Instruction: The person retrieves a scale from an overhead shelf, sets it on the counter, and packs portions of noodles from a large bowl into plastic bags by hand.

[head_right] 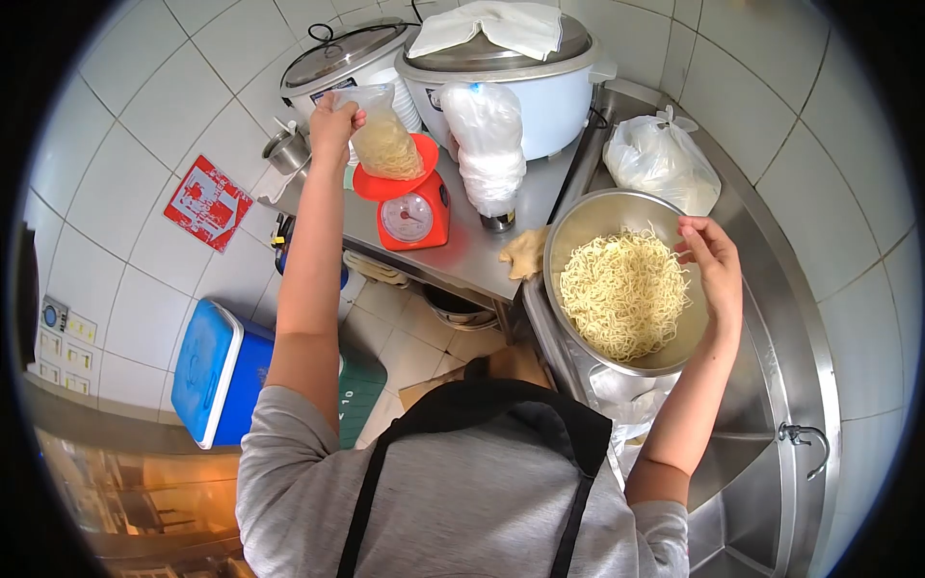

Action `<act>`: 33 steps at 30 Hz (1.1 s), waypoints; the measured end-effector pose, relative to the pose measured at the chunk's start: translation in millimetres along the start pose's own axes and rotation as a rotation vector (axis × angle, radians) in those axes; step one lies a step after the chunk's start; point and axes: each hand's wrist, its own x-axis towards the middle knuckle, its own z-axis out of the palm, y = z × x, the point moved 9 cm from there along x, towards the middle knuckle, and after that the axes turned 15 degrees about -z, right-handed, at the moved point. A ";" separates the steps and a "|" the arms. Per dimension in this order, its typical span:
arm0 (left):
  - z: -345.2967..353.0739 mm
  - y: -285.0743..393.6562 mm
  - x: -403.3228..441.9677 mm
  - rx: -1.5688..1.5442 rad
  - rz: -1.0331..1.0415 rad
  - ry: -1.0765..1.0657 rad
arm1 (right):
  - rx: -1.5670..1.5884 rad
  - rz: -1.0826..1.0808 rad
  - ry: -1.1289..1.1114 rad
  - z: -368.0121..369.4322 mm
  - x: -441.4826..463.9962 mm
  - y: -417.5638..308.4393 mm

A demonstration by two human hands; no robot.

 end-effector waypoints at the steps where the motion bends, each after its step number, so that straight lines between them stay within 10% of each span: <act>1: -2.9 1.4 -4.8 -0.009 0.075 0.060 | 0.003 0.000 -0.018 7.4 2.2 -1.0; 33: -13.9 17.5 5.3 0.745 0.180 0.262 | -0.175 0.010 -0.286 72.1 9.8 -17.4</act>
